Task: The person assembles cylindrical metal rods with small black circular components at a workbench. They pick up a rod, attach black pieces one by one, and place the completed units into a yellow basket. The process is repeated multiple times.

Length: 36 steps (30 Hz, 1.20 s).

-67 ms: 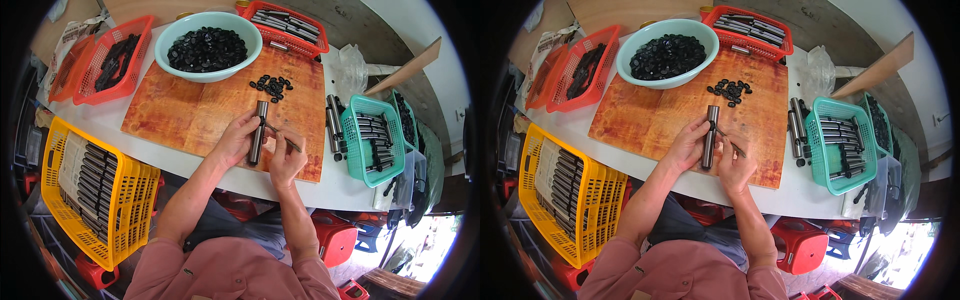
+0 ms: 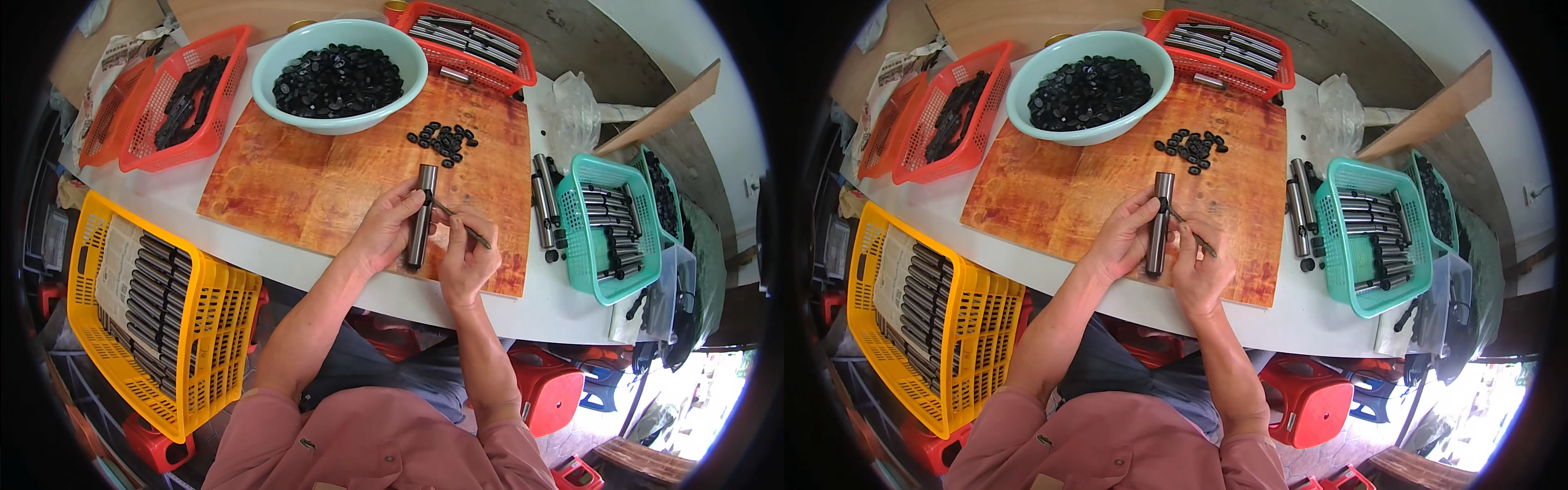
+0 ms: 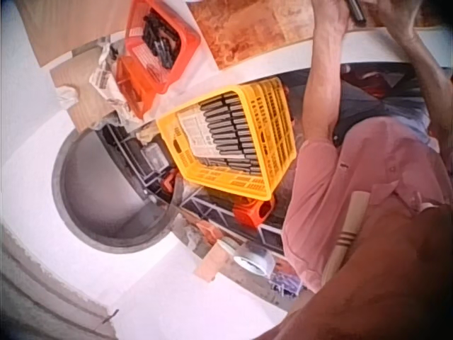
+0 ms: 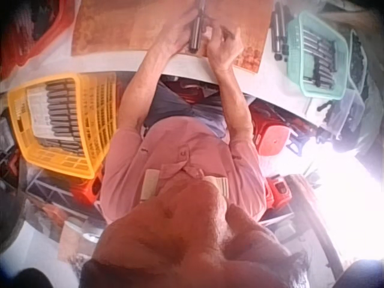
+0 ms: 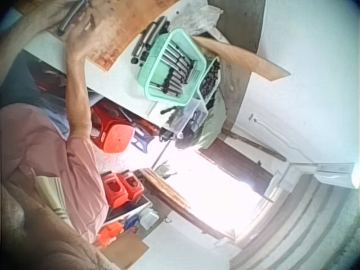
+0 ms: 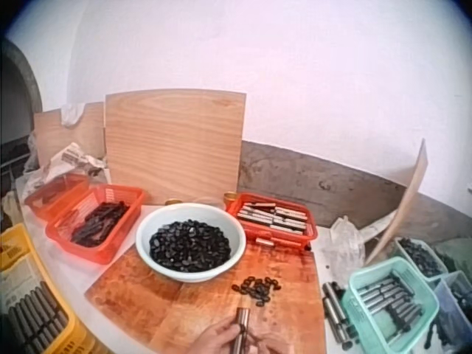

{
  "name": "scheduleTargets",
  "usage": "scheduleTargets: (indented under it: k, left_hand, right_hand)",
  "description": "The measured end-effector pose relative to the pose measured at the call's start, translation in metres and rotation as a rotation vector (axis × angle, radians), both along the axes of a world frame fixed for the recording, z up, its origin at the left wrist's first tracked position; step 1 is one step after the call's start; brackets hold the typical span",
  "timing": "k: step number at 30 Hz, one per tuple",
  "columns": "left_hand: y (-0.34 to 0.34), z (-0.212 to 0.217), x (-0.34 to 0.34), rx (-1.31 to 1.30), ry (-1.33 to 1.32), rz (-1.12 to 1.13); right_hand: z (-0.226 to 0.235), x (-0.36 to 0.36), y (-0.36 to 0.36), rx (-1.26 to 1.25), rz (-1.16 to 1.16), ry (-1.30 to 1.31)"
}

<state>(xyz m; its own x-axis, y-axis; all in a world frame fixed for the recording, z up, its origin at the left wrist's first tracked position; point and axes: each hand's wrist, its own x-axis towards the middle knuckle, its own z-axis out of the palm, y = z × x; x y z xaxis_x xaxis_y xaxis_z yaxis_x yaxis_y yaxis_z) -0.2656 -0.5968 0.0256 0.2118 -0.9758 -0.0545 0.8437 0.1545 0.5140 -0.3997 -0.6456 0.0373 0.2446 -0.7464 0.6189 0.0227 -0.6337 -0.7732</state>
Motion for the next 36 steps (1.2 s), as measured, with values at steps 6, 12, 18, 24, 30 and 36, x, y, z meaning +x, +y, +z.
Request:
scheduleTargets:
  k: [6, 12, 18, 24, 30, 36]
  left_hand:
    - [0.001, 0.003, 0.000, 0.041, -0.063, -0.018]
    - [0.001, -0.003, 0.002, 0.022, -0.067, -0.008]
    - [-0.006, -0.007, 0.003, 0.010, -0.064, -0.038]
    - [0.001, 0.003, 0.001, 0.126, -0.052, 0.036]
    - [-0.002, 0.001, 0.000, 0.131, -0.087, 0.040]
    - [-0.001, -0.001, 0.000, 0.086, -0.050, 0.049]
  right_hand:
    - [0.002, -0.001, 0.002, 0.087, 0.008, -0.037]
    - [0.010, 0.002, 0.004, 0.243, 0.062, -0.138]
    - [0.002, -0.001, -0.002, 0.341, 0.108, -0.250]
    - [0.049, -0.046, -0.020, 0.341, 0.029, -0.021]
    - [0.071, -0.151, -0.067, -0.161, -0.353, 1.209]
    - [0.021, -0.186, -0.082, -0.011, -0.336, 1.406]
